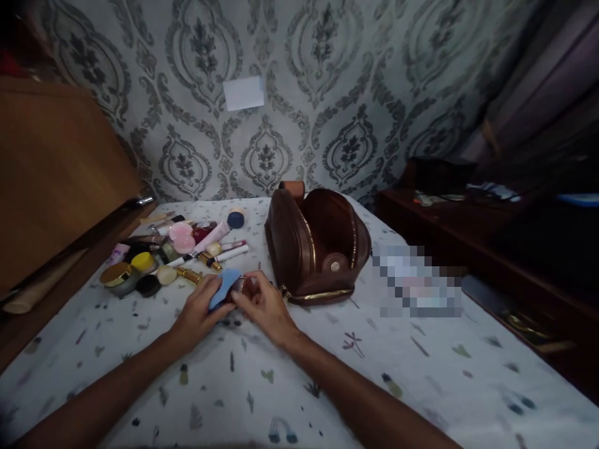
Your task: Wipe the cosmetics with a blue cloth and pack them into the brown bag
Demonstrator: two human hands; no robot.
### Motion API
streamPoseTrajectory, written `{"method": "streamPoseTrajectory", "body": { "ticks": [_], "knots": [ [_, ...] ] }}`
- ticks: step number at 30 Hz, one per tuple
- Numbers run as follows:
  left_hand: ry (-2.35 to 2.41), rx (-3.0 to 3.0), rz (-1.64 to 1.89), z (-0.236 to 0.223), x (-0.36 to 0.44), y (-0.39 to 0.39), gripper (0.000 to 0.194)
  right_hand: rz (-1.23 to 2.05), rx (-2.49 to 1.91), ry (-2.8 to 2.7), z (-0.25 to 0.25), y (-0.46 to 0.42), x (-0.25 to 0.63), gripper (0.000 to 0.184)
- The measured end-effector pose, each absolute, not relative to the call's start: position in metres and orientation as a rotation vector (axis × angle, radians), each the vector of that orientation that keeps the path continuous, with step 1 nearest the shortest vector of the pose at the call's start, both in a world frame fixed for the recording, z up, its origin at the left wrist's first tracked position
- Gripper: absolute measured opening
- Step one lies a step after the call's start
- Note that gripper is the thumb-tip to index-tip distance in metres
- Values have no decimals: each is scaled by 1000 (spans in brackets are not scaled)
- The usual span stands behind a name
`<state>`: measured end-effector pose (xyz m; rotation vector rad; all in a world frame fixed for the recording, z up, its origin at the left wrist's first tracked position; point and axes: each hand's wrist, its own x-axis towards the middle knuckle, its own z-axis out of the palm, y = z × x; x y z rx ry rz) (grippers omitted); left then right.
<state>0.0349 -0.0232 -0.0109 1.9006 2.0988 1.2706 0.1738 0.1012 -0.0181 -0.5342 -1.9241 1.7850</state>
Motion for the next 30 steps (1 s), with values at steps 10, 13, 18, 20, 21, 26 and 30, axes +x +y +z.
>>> {"method": "streamPoseTrajectory", "body": {
  "ticks": [10,13,18,20,21,26,30],
  "knots": [
    [2066,1831,1304,-8,28,-24,33,1711,-437,-2024,-16,105,173,57],
    [2100,1778,1288,-8,25,-24,32,1721,-429,-2044,-16,108,173,58],
    [2179,1761,1280,-12,22,-25,35,1702,-438,-2096,-17,111,174,62],
    [2184,1842,1288,-14,22,-25,35,1698,-433,-2108,-16,112,175,62],
    [2191,1881,1290,-14,21,-25,35,1702,-427,-2110,-16,112,175,62],
    [2209,1938,1279,-9,23,-26,38,1749,-428,-2089,-18,112,174,63],
    [2188,1783,1267,-1,25,-28,40,1819,-446,-2045,-18,112,174,63]
  ]
}}
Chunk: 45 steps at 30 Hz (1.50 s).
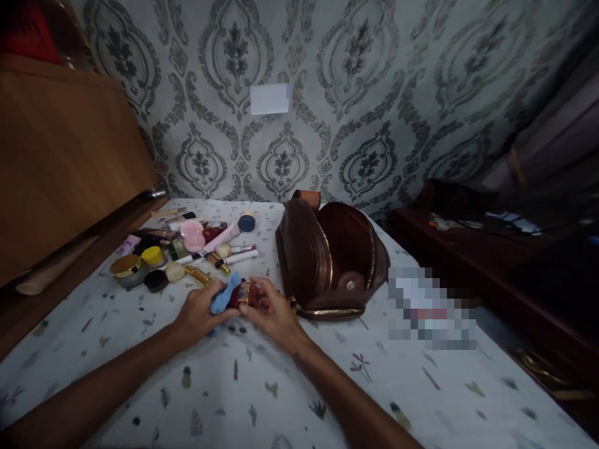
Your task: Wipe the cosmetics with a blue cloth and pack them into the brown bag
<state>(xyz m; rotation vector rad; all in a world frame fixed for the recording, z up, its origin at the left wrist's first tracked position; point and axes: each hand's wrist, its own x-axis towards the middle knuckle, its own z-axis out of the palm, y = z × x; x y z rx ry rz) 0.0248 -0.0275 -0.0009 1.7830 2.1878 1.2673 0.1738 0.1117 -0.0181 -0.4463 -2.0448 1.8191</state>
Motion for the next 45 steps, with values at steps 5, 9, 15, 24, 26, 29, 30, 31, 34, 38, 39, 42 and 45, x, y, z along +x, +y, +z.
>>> {"method": "streamPoseTrajectory", "body": {
  "ticks": [5,9,15,24,26,29,30,31,34,38,39,42,45],
  "knots": [
    [2086,1526,1474,4,24,-31,40,1898,-409,-1993,-14,110,175,61],
    [2078,1466,1596,2,21,-28,43,1894,-379,-2027,-10,107,176,63],
    [1989,1901,1255,-1,23,-22,39,1874,-310,-2045,-9,104,177,63],
    [2361,2059,1057,-4,21,-26,42,1798,-283,-2119,-7,102,176,55],
    [2332,2076,1069,-4,19,-26,43,1759,-289,-2135,-7,101,176,54],
    [2291,2010,1141,-6,15,-26,41,1686,-299,-2153,-7,102,176,51],
    [2280,1973,1159,-6,14,-25,40,1664,-302,-2159,-7,102,176,50],
    [2271,1939,1169,-7,13,-24,40,1649,-307,-2163,-7,103,176,50],
    [2268,1880,1207,-8,11,-21,39,1659,-325,-2150,-7,104,175,48],
    [2281,1829,1323,-12,8,-18,38,1709,-347,-2118,-7,103,174,50],
    [2270,1811,1330,-13,8,-17,38,1715,-352,-2116,-8,103,174,52],
    [2208,1784,1324,-13,9,-19,38,1714,-359,-2104,-10,104,174,56],
    [2120,1815,1300,-7,15,-20,38,1712,-349,-2087,-13,105,174,57]
  ]
}}
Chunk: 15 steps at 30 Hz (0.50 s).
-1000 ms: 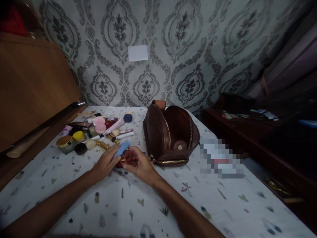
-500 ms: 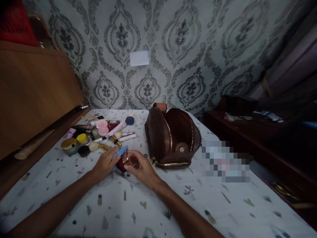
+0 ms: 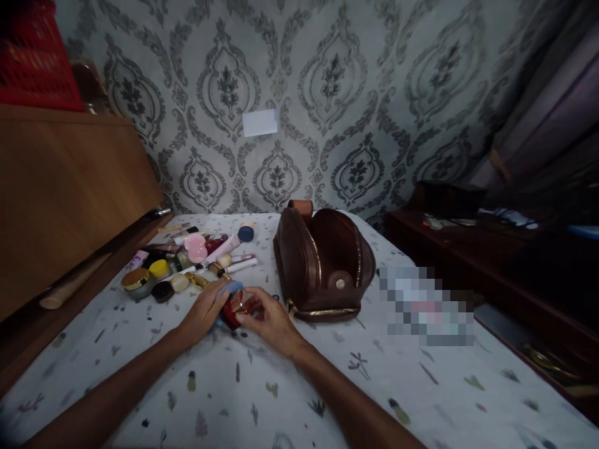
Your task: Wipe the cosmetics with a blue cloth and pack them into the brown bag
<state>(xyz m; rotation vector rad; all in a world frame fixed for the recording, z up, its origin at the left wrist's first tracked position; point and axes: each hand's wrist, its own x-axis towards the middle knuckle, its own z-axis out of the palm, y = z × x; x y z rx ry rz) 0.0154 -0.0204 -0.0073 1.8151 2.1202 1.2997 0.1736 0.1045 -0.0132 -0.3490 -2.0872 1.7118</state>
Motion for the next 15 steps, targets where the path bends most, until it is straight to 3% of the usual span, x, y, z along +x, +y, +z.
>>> {"method": "streamPoseTrajectory", "body": {
  "ticks": [8,15],
  "knots": [
    [2060,1874,1140,13,28,-13,36,1827,-321,-2039,-11,105,173,65],
    [2328,2103,963,3,21,-6,43,1705,-342,-2128,-18,109,173,75]
  ]
}}
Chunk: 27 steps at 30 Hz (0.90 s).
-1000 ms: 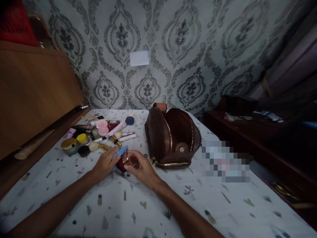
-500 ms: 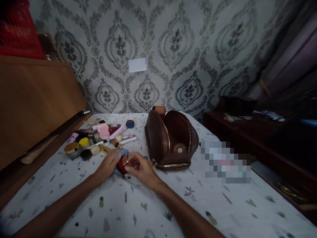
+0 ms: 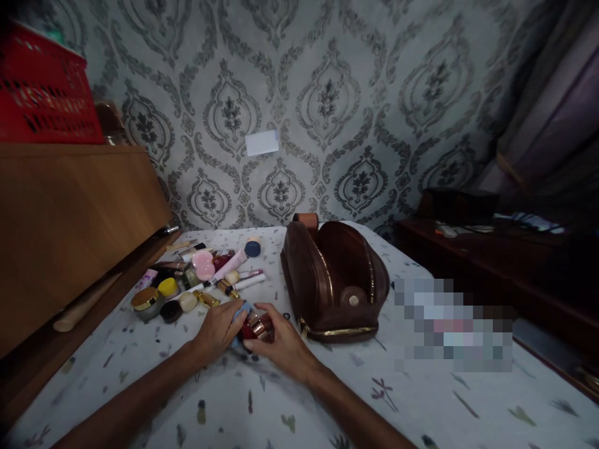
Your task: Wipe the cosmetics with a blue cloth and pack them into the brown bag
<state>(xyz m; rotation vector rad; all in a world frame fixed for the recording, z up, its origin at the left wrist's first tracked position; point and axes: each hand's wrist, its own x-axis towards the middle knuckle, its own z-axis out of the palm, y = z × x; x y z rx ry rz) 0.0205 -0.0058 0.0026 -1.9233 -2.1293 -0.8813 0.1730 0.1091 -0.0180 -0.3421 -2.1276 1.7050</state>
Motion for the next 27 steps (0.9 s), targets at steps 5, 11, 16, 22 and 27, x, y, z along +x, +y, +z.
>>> {"method": "streamPoseTrajectory", "body": {
  "ticks": [5,11,16,22,27],
  "knots": [
    [-2065,-1870,-720,-1,20,-10,48,1508,-332,-2203,-25,111,172,76],
    [-1961,-1892,-487,10,-10,-35,47,1527,-334,-2205,-23,109,171,64],
    [-1980,-1474,-339,20,-59,-81,30,1546,-354,-2222,-23,109,171,63],
    [-2224,-1185,-455,-2,-127,-125,48,1519,-388,-2259,-19,109,173,64],
    [-2231,-1302,-628,-16,-163,-122,32,1560,-403,-2263,-17,108,173,63]
  ]
}}
